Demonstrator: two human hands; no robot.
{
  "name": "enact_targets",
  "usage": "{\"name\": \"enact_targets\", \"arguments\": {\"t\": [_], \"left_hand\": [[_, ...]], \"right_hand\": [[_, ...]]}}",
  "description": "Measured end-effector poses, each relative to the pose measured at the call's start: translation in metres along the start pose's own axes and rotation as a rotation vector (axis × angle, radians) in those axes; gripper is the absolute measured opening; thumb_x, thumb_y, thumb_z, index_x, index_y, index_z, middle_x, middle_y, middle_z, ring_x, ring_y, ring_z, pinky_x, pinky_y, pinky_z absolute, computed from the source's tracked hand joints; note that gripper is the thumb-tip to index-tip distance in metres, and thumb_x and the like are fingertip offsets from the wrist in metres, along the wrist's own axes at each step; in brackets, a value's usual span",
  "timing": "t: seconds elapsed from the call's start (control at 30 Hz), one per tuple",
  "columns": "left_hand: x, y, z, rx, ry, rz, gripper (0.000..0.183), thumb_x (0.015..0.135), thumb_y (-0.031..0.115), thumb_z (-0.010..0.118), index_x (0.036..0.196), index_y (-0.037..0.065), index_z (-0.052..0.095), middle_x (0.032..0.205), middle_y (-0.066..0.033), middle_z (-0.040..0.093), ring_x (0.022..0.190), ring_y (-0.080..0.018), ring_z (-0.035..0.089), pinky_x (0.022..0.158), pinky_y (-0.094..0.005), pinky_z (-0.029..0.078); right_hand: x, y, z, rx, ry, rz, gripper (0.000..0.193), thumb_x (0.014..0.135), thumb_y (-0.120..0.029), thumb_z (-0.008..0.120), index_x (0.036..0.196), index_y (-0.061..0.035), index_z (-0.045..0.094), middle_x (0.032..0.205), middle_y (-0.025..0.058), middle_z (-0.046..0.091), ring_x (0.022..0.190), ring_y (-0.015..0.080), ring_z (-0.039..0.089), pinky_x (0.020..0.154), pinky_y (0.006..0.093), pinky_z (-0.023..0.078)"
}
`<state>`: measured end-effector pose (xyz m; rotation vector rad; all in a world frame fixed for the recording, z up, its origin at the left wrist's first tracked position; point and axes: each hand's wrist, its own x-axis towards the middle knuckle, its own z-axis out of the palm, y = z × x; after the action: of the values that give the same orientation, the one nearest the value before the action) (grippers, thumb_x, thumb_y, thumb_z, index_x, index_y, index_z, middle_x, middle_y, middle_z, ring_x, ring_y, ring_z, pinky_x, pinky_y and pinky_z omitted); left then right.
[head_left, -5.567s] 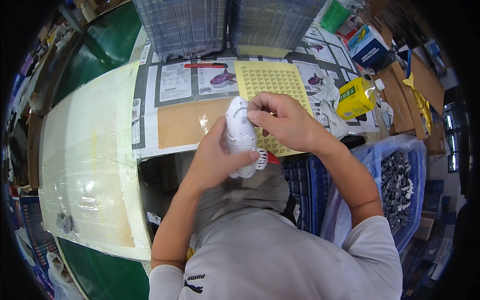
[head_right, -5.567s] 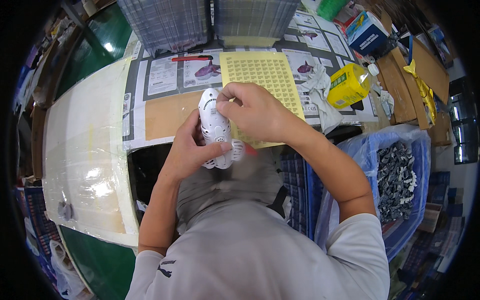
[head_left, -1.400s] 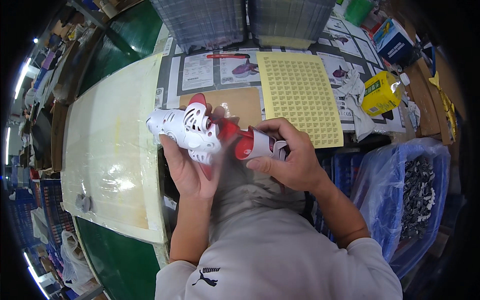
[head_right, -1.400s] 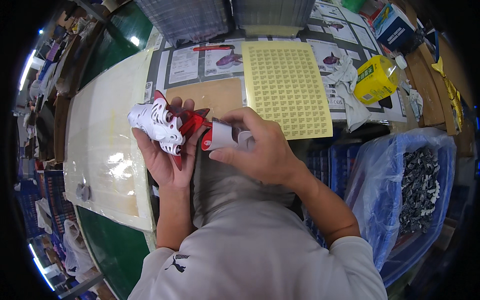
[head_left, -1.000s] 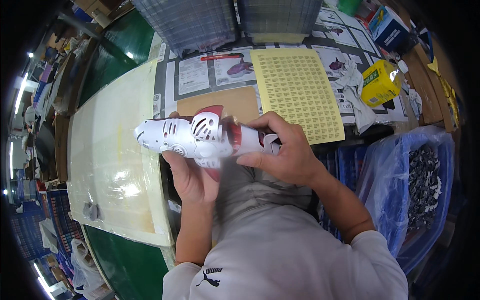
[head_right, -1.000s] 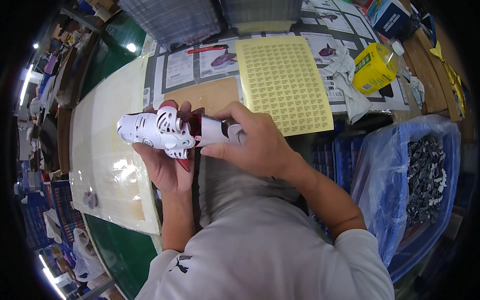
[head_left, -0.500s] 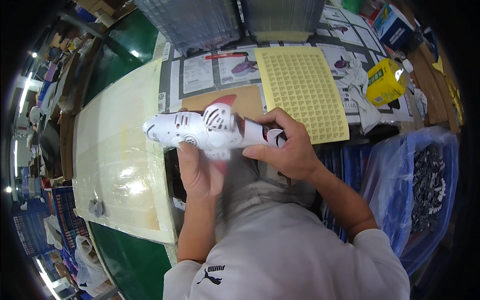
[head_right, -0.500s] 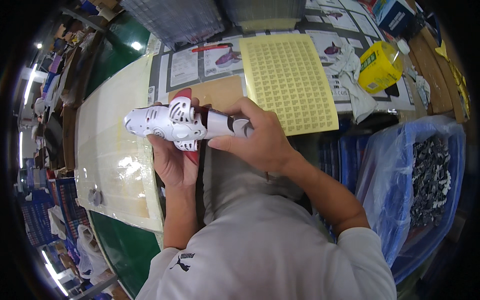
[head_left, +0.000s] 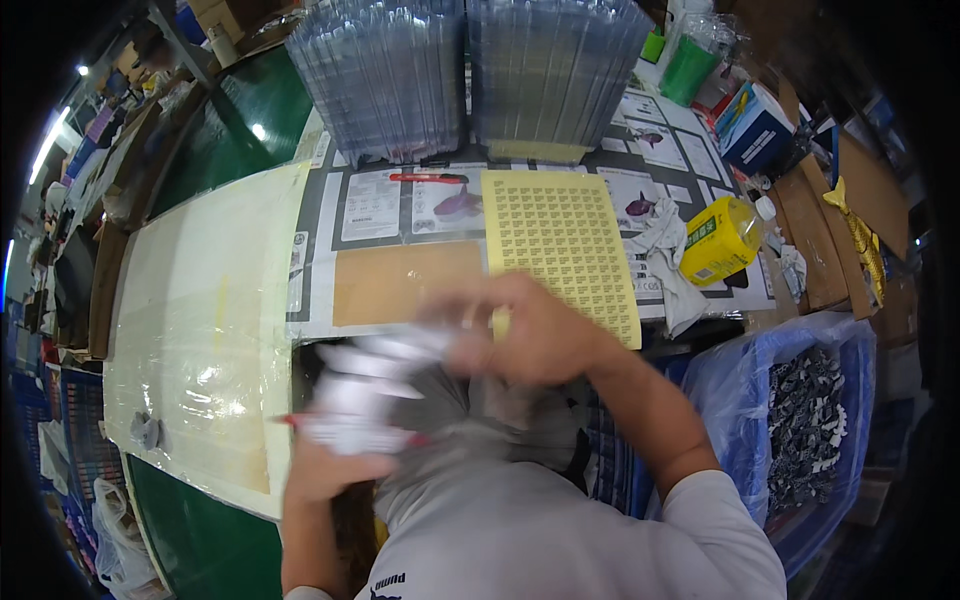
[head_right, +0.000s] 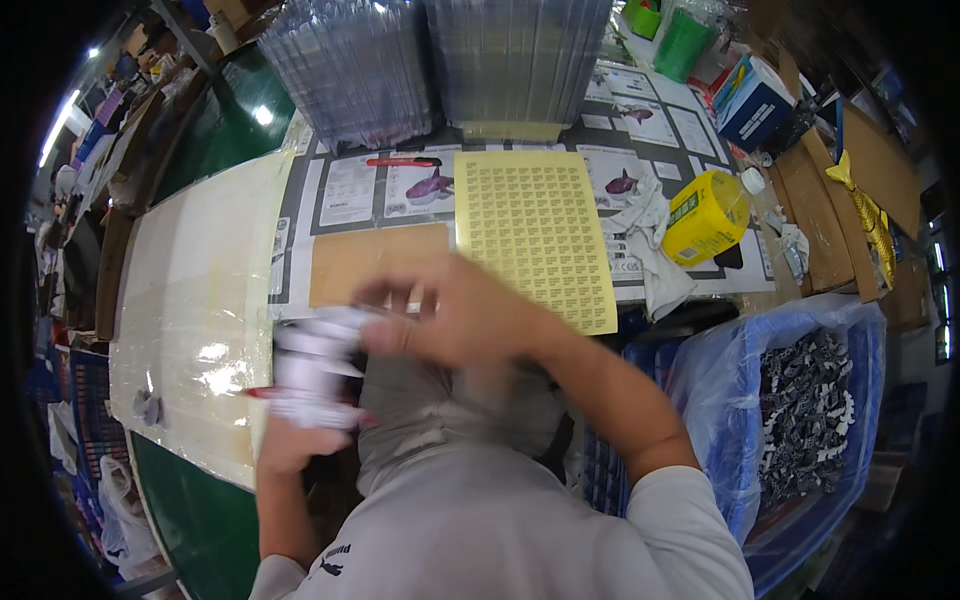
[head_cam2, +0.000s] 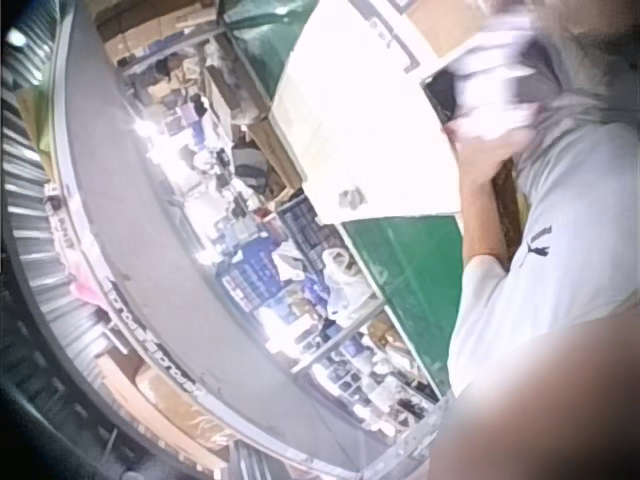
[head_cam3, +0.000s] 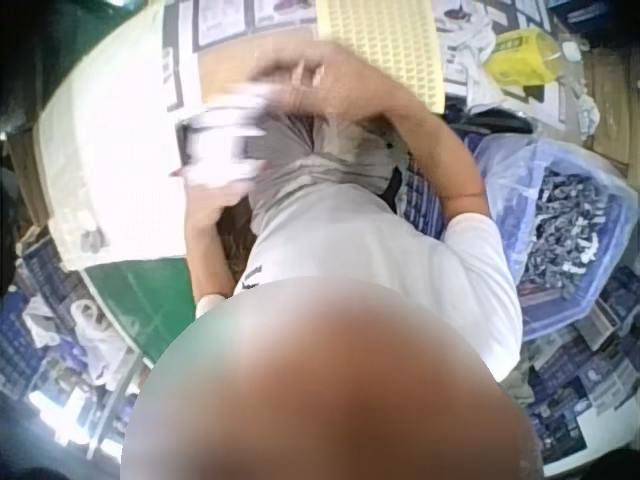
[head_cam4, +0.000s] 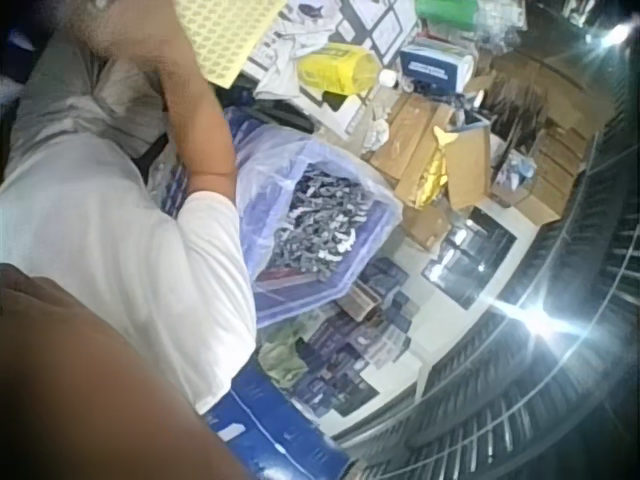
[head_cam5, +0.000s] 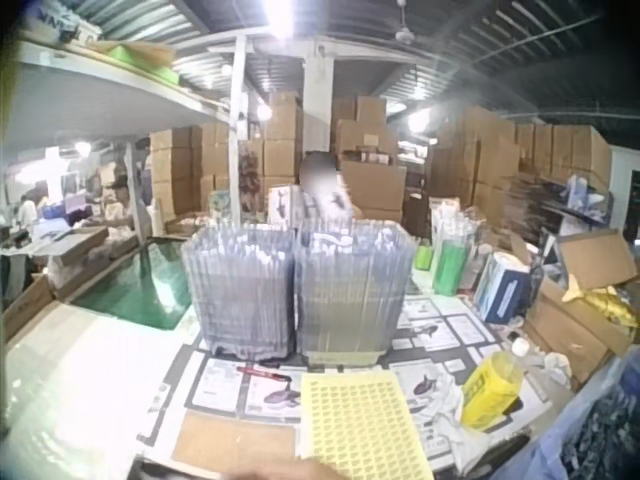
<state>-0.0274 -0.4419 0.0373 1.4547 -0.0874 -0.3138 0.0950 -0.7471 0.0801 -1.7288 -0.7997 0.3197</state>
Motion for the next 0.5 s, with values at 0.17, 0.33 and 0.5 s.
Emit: {"name": "enact_targets", "arguments": {"t": [0.17,0.33,0.5], "left_hand": [[-0.036,0.05,-0.089,-0.026,0.604,0.196,0.087,0.081,0.038,0.088,0.151,0.003,0.049,0.117,-0.009,0.068,0.092,-0.0199,0.071,0.073,-0.0368,0.062],[-0.016,0.097,-0.098,0.066,0.48,0.15,0.074,0.078,0.03,0.084,0.14,-0.001,0.057,0.106,-0.0075,0.069,0.08,-0.0166,0.068,0.069,-0.032,0.057],[0.067,0.141,-0.111,0.739,0.18,0.225,0.067,0.07,0.009,0.089,0.132,0.003,0.064,0.118,-0.0078,0.073,0.104,-0.0214,0.07,0.092,-0.0348,0.056]], "right_hand": [[0.065,-0.005,-0.12,-0.181,0.634,-0.253,0.029,0.112,-0.027,0.06,0.117,-0.0032,0.076,0.097,0.0045,0.078,0.082,0.0119,0.068,0.068,0.0239,0.054],[0.163,-0.026,-0.17,-0.732,0.669,-0.404,0.025,0.104,-0.027,0.072,0.112,-0.004,0.079,0.093,0.0046,0.079,0.082,0.0141,0.069,0.073,0.0286,0.055],[0.246,-0.041,-0.167,-1.171,0.437,-0.403,0.038,0.095,-0.041,0.079,0.11,-0.0058,0.082,0.097,0.0111,0.08,0.094,0.023,0.076,0.083,0.0404,0.058]]}}
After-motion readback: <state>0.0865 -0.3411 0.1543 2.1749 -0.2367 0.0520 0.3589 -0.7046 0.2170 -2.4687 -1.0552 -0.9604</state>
